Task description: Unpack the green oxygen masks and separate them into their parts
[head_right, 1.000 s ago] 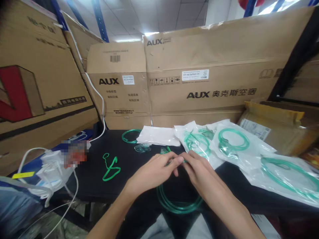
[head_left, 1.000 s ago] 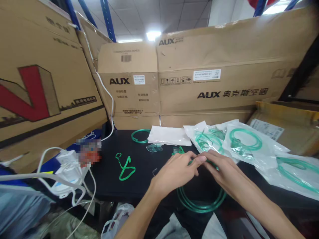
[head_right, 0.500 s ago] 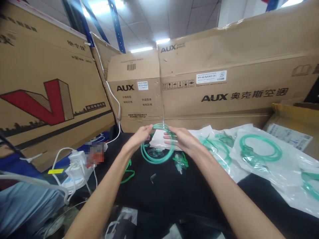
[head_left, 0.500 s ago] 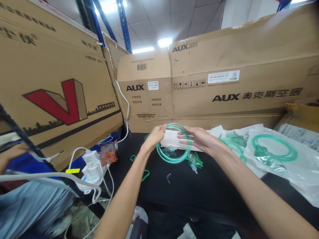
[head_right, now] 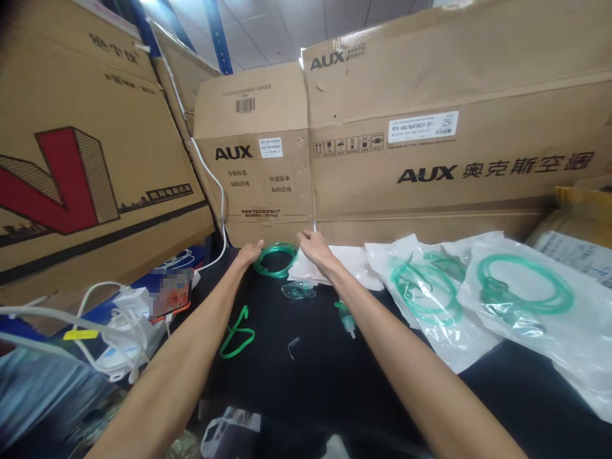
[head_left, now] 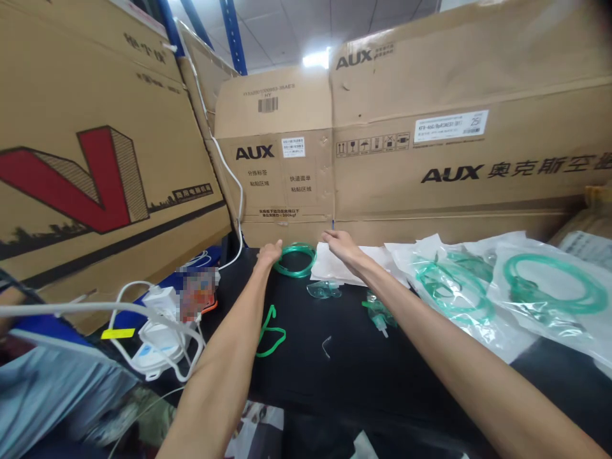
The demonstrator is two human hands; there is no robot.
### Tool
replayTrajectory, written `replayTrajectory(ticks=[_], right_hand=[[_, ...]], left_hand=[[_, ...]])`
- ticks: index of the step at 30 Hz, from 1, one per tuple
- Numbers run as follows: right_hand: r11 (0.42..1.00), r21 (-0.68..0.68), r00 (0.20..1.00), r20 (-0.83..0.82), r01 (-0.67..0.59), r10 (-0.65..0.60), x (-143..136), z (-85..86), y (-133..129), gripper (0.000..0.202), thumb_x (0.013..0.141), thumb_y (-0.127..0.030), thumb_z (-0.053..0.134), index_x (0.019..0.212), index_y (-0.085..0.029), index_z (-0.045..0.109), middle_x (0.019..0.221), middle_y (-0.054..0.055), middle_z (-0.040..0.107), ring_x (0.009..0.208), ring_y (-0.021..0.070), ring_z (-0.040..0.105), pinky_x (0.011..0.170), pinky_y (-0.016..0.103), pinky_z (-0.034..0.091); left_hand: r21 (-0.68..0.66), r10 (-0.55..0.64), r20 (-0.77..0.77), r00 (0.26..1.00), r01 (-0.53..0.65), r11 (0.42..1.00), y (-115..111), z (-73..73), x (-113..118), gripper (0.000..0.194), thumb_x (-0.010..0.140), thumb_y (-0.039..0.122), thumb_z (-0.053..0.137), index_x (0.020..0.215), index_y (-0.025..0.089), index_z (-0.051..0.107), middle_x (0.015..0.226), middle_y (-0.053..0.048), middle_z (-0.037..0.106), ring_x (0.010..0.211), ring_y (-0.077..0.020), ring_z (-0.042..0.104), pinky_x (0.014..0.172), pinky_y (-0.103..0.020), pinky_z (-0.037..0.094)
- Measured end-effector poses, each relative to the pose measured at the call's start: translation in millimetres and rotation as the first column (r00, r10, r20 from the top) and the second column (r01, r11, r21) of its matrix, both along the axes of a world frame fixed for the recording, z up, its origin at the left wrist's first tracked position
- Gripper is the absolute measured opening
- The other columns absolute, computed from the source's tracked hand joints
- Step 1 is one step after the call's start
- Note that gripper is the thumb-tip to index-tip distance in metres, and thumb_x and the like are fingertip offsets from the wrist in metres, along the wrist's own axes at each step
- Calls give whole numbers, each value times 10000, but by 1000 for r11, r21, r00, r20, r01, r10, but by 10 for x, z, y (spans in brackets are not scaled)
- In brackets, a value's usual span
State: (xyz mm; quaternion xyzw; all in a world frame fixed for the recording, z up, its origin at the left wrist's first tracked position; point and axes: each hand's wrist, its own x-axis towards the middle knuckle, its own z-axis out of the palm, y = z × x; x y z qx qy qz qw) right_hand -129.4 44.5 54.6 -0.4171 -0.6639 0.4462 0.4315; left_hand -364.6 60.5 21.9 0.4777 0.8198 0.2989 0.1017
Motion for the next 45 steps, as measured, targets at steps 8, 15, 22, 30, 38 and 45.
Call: replayTrajectory(ticks=[8, 15, 22, 30, 38, 45], right_hand=[[957, 292, 956, 279, 9, -94, 1318, -310, -687, 213, 1031, -369, 660, 1122, -193, 738, 1264, 90, 729, 1201, 268, 666, 1091, 533, 484], [950, 301, 933, 309, 89, -185, 1448, -777, -1152, 362, 878, -458, 746, 1187, -270, 772, 1289, 117, 713, 1199, 380, 647, 1101, 528, 433], [977, 70, 968, 140, 199, -207, 1486, -930, -1074, 403, 685, -431, 886, 1027, -257, 764, 810, 23, 686, 837, 306, 671, 860, 473, 528], [983, -181, 952, -303, -17, -39, 1799, -667, -1450, 356, 805, -542, 833, 1010, -279, 704, 1026, 61, 764, 971, 294, 741, 856, 467, 615], [940, -300, 865, -502, -162, -11, 1832, -624, -1570, 342, 828, -351, 887, 1104, -287, 695, 1180, 80, 796, 1173, 313, 725, 1071, 487, 520], [989, -149, 999, -50, -2, -6, 1864, -631, -1561, 580, 753, -466, 926, 1262, -333, 683, 1239, 73, 773, 1180, 331, 707, 991, 442, 561]], left_hand=[[-157, -10, -192, 981, -21, 987, -219, -69, 136, 394, 1007, 356, 679, 1351, 172, 624, 1391, -125, 619, 1209, -286, 644, 1004, -511, 568], [-72, 15, -276, 961, -37, 997, -515, 344, 318, 425, 1000, 352, 687, 1378, 174, 612, 1456, -134, 580, 1298, -318, 594, 1077, -573, 510], [175, -344, -182, 921, 375, 910, -1192, 709, 1252, 388, 1030, 473, 595, 1273, 198, 722, 1265, -117, 745, 1221, -314, 663, 1104, -435, 454], [388, -735, 172, 656, 640, 663, -1900, 35, 2207, 469, 993, 458, 660, 1420, 266, 645, 1360, -61, 700, 1159, -227, 683, 1003, -340, 548], [473, -789, 422, 447, 633, 612, -1874, -207, 2198, 480, 929, 331, 763, 1392, 320, 637, 1264, -5, 734, 1013, -192, 694, 973, -332, 560], [385, -815, 249, 523, 719, 579, -1956, -249, 2151, 411, 942, 219, 716, 1324, 371, 698, 1143, 25, 711, 887, -152, 631, 863, -268, 537]])
